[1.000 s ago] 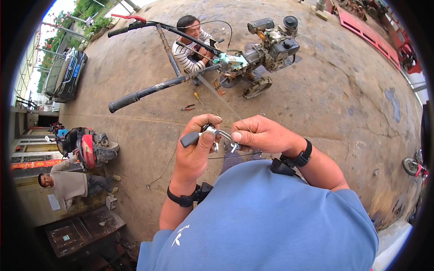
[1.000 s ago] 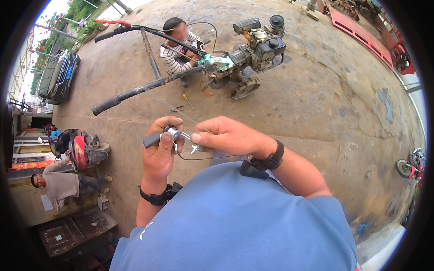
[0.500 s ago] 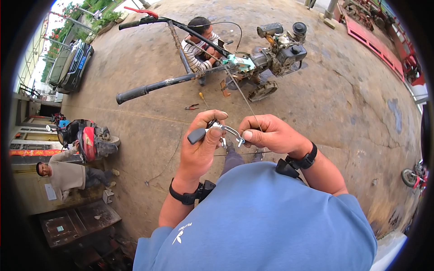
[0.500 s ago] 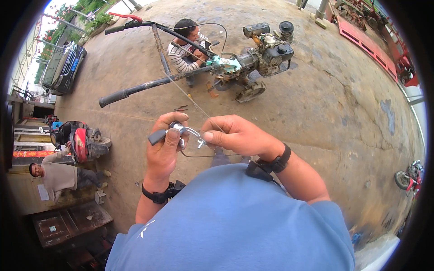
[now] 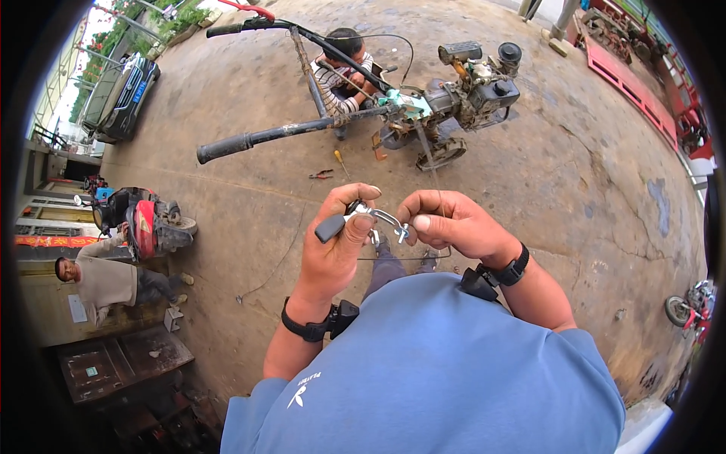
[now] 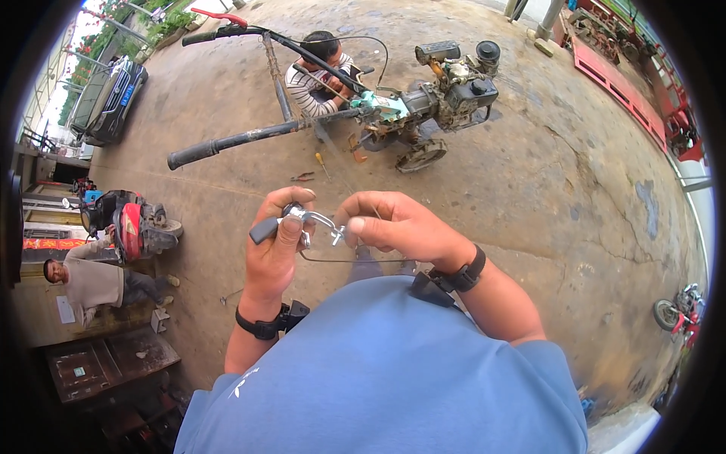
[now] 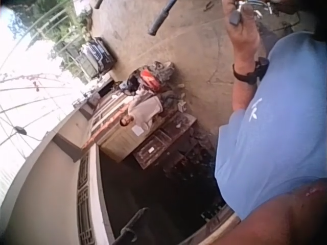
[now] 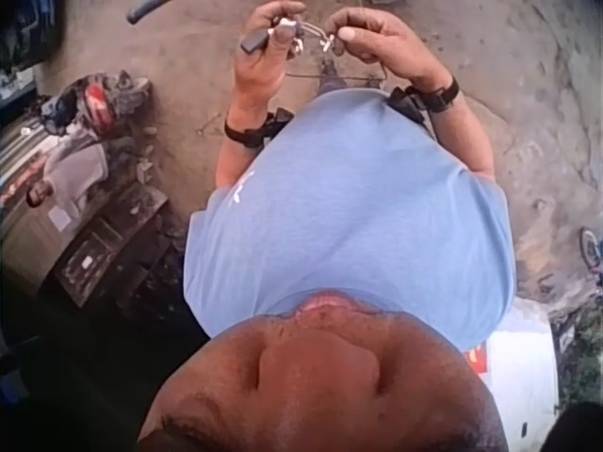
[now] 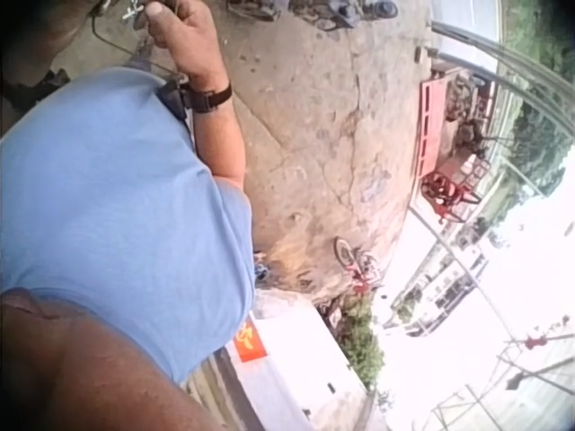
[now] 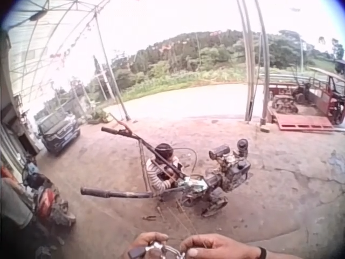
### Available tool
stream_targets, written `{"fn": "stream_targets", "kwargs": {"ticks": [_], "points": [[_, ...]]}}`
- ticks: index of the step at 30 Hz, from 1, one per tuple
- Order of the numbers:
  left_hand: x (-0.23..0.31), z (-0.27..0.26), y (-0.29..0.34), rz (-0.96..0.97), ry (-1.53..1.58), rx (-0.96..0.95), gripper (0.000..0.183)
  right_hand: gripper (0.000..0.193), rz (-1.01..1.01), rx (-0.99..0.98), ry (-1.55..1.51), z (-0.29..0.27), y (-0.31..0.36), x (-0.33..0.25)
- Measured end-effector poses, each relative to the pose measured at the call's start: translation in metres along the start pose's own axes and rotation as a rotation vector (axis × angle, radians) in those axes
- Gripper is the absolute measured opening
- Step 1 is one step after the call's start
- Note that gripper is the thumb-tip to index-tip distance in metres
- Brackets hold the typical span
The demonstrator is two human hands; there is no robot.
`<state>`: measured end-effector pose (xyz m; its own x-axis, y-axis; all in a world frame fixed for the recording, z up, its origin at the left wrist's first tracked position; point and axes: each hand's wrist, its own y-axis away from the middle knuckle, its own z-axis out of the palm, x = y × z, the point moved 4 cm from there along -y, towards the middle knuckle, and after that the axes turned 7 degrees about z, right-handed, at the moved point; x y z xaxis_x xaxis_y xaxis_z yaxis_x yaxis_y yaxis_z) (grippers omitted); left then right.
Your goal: Repairing and adjusting the control cable on a small tiller machine.
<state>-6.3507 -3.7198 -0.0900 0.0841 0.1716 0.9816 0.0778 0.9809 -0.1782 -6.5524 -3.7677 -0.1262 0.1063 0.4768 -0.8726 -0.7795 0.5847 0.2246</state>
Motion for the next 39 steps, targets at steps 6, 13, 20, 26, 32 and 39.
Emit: {"fn": "stream_targets", "kwargs": {"ticks": [6, 13, 20, 26, 32, 39], "points": [[0.001, 0.002, -0.002, 0.022, -0.02, -0.02, 0.051, 0.031, -0.02, -0.072, 0.029, -0.002, -0.008, 0.012], [0.001, 0.001, -0.005, 0.053, -0.091, -0.014, 0.053, 0.028, 0.028, -0.006, -0.06, -0.005, -0.002, 0.001], [0.004, 0.006, -0.008, 0.056, -0.115, -0.006, 0.054, 0.028, -0.101, -0.013, 0.017, -0.003, -0.003, -0.001], [0.002, 0.002, -0.009, 0.037, -0.06, -0.024, 0.05, 0.029, -0.014, -0.087, 0.136, -0.007, -0.012, 0.004], [0.0, -0.001, -0.009, 0.026, -0.025, 0.024, 0.054, 0.028, -0.08, 0.045, 0.029, -0.001, -0.004, -0.008], [0.001, -0.002, -0.005, 0.031, -0.064, 0.016, 0.053, 0.03, -0.051, -0.035, 0.077, -0.007, -0.011, 0.006]]}}
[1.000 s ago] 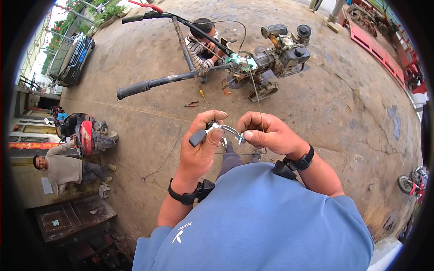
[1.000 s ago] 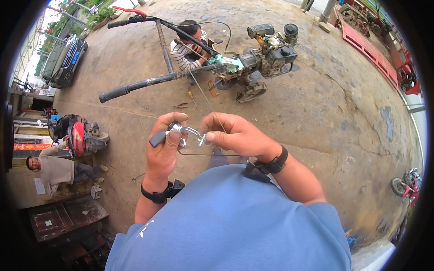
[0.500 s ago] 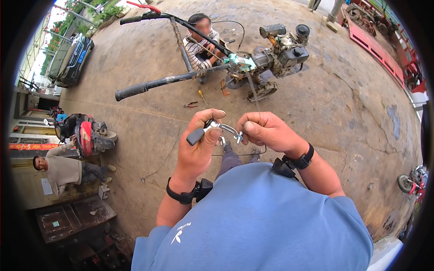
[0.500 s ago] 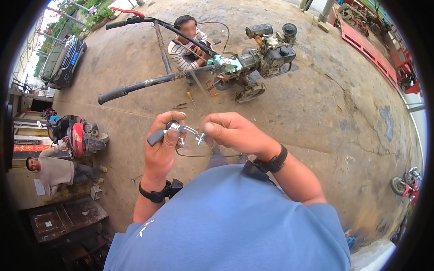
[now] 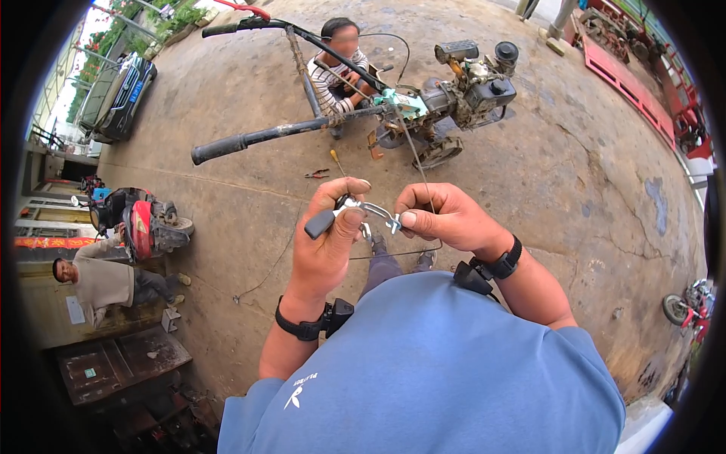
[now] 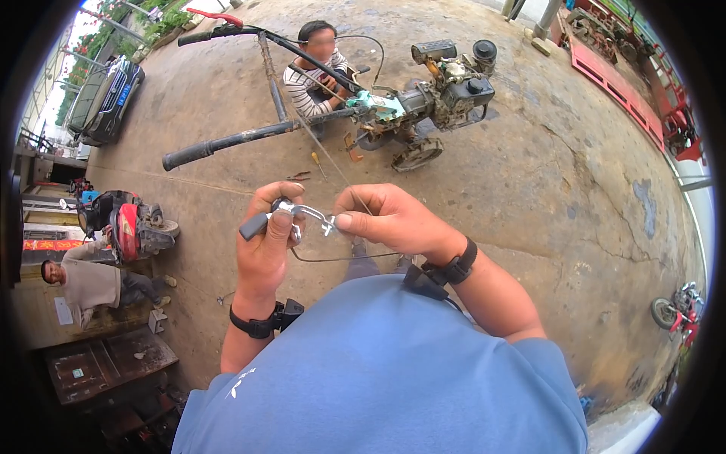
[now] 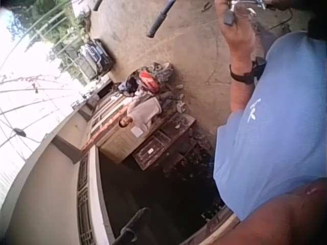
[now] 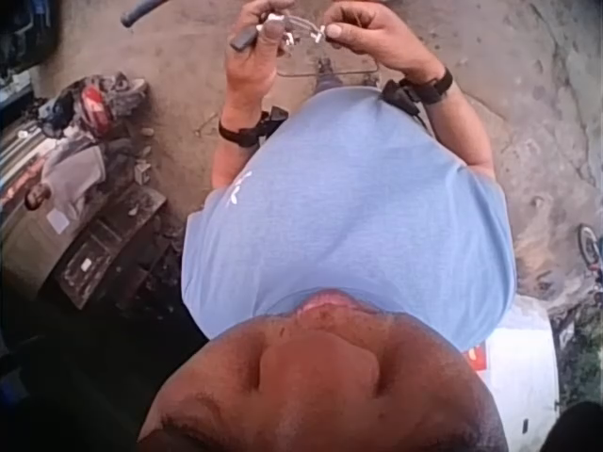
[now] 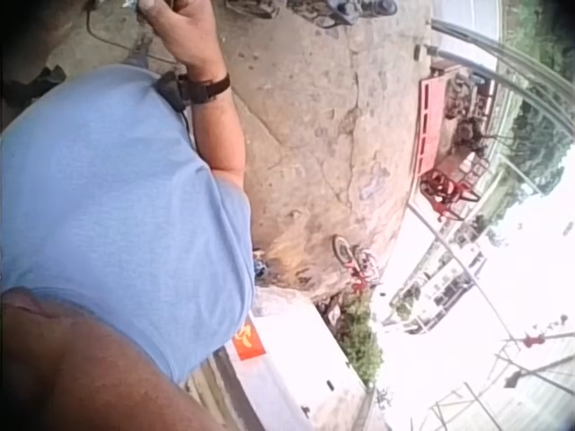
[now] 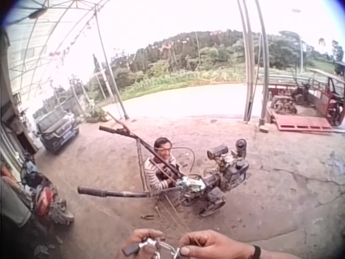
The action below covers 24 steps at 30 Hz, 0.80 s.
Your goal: Repairing and adjusting the control cable on a small tiller machine.
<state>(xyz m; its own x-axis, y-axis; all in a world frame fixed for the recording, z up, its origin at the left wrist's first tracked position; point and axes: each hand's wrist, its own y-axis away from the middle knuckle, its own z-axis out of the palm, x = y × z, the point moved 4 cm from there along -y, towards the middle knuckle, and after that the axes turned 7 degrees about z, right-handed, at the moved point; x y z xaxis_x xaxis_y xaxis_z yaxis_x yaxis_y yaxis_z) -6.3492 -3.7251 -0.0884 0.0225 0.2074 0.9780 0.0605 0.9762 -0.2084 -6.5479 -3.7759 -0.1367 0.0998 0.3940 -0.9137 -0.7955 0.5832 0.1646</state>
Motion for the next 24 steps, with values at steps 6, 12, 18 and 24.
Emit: {"fn": "stream_targets", "kwargs": {"ticks": [6, 12, 18, 24], "points": [[0.0, -0.002, 0.001, -0.053, 0.091, 0.003, 0.05, 0.03, -0.001, 0.041, -0.077, -0.004, -0.001, 0.001], [-0.004, -0.003, -0.007, -0.022, 0.068, -0.044, 0.048, 0.027, -0.028, -0.022, 0.027, 0.004, -0.004, -0.005], [-0.002, -0.007, -0.01, -0.02, 0.096, -0.042, 0.05, 0.031, -0.037, 0.057, 0.031, -0.001, -0.001, -0.007], [-0.002, -0.011, -0.005, -0.009, 0.132, -0.069, 0.05, 0.026, -0.063, 0.062, 0.014, 0.018, 0.004, -0.016]]}}
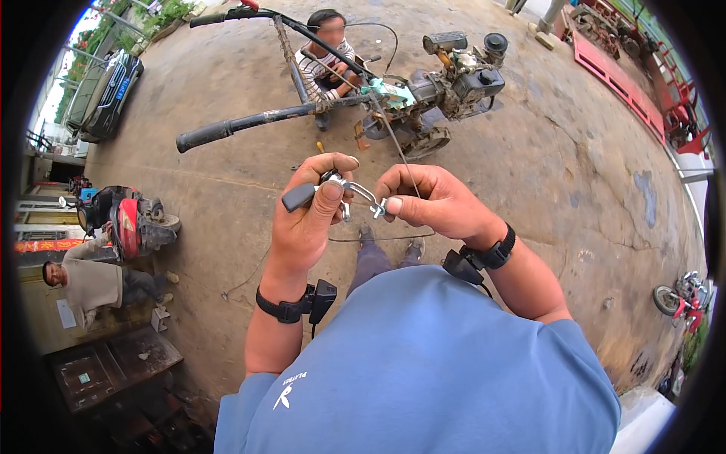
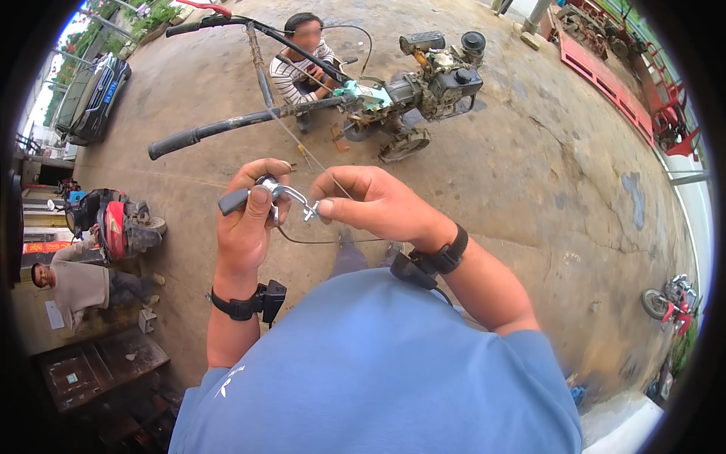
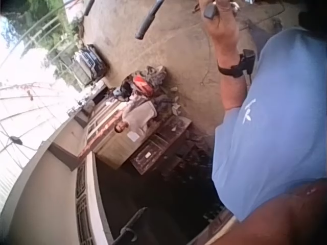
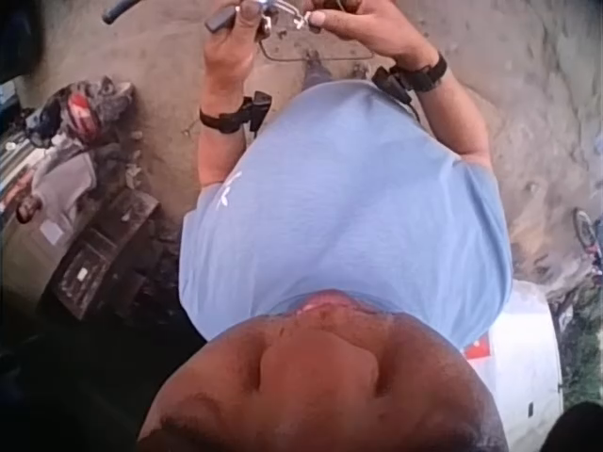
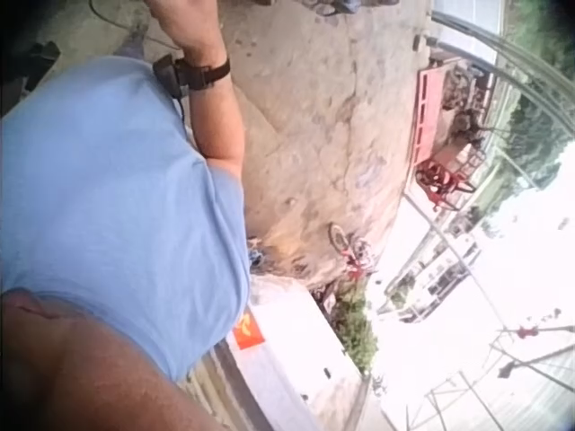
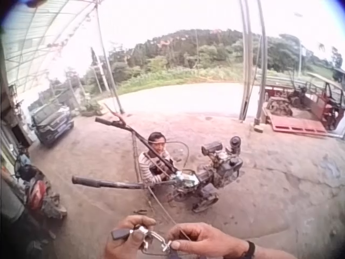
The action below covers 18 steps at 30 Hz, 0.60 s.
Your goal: Repairing and adjusting the control cable on a small tiller machine.
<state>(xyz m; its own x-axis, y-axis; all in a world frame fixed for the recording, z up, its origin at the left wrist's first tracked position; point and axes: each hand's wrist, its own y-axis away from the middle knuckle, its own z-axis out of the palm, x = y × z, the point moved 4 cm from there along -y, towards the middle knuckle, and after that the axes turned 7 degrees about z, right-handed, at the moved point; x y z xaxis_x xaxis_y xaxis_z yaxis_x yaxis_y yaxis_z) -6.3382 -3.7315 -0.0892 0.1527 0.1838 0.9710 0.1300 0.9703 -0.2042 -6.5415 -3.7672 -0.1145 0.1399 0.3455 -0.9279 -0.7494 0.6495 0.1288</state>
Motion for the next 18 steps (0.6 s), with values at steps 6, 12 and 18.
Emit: {"fn": "stream_targets", "kwargs": {"ticks": [6, 12, 18], "points": [[0.003, 0.0, 0.003, 0.004, -0.022, 0.004, 0.049, 0.025, 0.075, -0.035, 0.042, -0.004, -0.005, 0.01], [-0.001, -0.005, 0.006, 0.002, -0.041, 0.005, 0.051, 0.028, 0.002, 0.002, -0.011, 0.004, -0.004, 0.0], [-0.001, -0.003, 0.004, 0.02, -0.059, 0.068, 0.054, 0.024, 0.107, -0.109, 0.034, -0.007, -0.01, 0.013]]}}
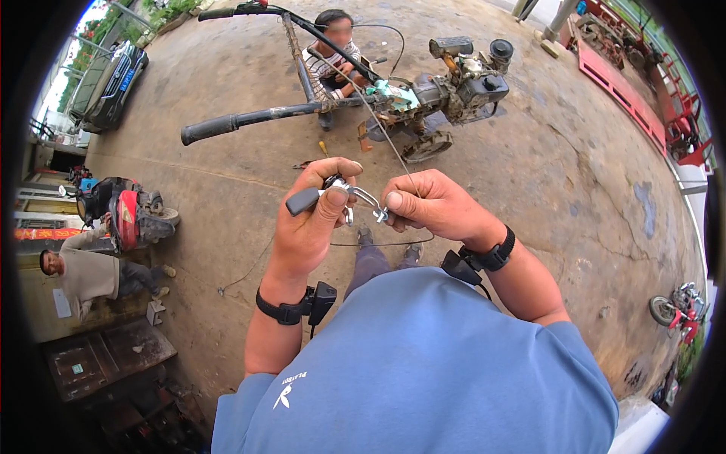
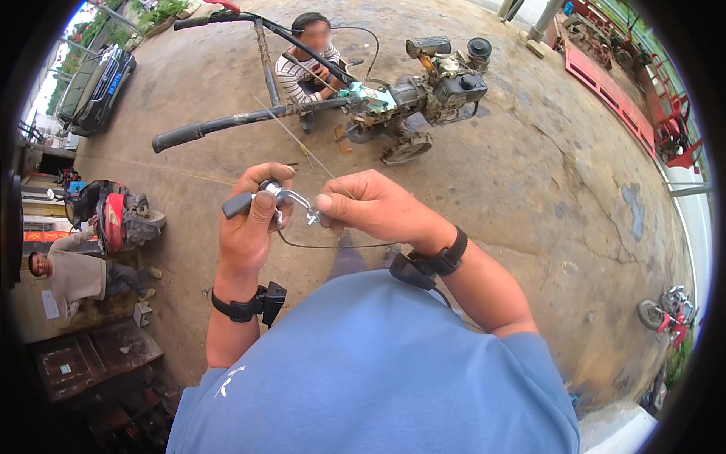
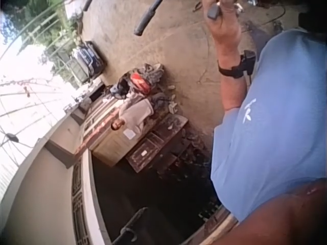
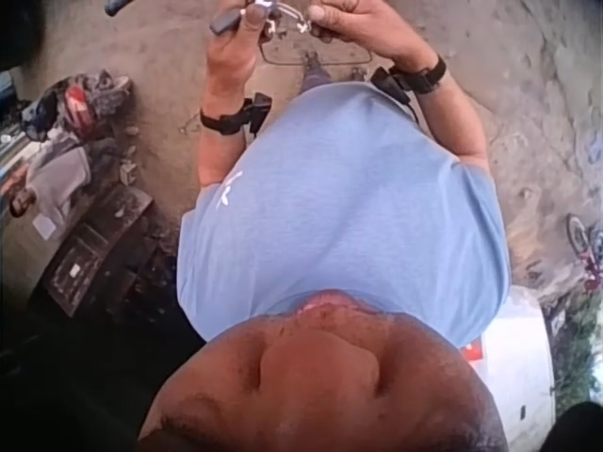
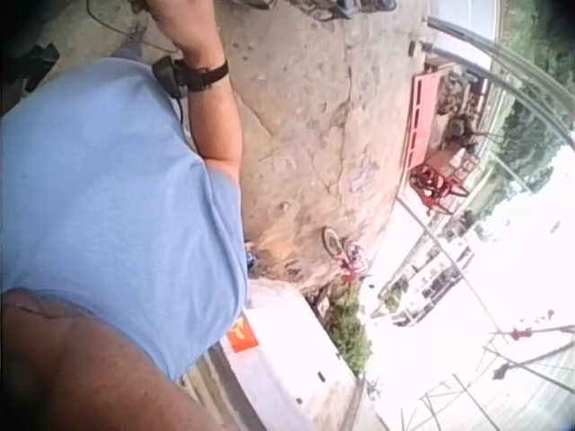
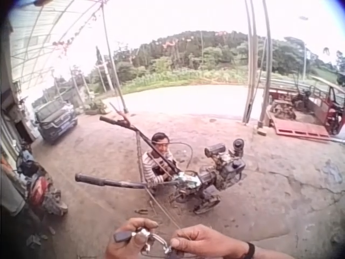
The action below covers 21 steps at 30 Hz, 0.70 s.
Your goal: Repairing and adjusting the control cable on a small tiller machine.
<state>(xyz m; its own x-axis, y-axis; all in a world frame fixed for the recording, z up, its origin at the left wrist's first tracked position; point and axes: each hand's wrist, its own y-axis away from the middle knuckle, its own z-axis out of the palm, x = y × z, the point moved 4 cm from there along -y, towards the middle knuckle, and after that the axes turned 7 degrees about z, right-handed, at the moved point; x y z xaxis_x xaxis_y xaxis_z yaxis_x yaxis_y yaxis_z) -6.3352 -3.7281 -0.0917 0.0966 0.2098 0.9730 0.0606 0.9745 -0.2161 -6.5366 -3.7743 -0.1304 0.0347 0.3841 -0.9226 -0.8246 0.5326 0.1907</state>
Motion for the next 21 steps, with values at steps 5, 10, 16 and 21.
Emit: {"fn": "stream_targets", "kwargs": {"ticks": [5, 10, 16, 21], "points": [[0.002, 0.002, -0.003, -0.008, 0.003, -0.045, 0.051, 0.029, -0.057, 0.066, -0.102, 0.004, 0.008, -0.011], [0.0, 0.003, 0.001, -0.029, 0.022, -0.059, 0.045, 0.034, -0.025, 0.028, -0.002, 0.001, 0.006, -0.001], [0.005, 0.007, 0.003, 0.008, 0.028, -0.079, 0.047, 0.031, -0.126, -0.071, -0.098, 0.01, 0.014, -0.014], [0.005, 0.006, -0.002, -0.032, 0.04, -0.08, 0.05, 0.033, -0.05, -0.071, 0.01, 0.005, 0.006, -0.005]]}}
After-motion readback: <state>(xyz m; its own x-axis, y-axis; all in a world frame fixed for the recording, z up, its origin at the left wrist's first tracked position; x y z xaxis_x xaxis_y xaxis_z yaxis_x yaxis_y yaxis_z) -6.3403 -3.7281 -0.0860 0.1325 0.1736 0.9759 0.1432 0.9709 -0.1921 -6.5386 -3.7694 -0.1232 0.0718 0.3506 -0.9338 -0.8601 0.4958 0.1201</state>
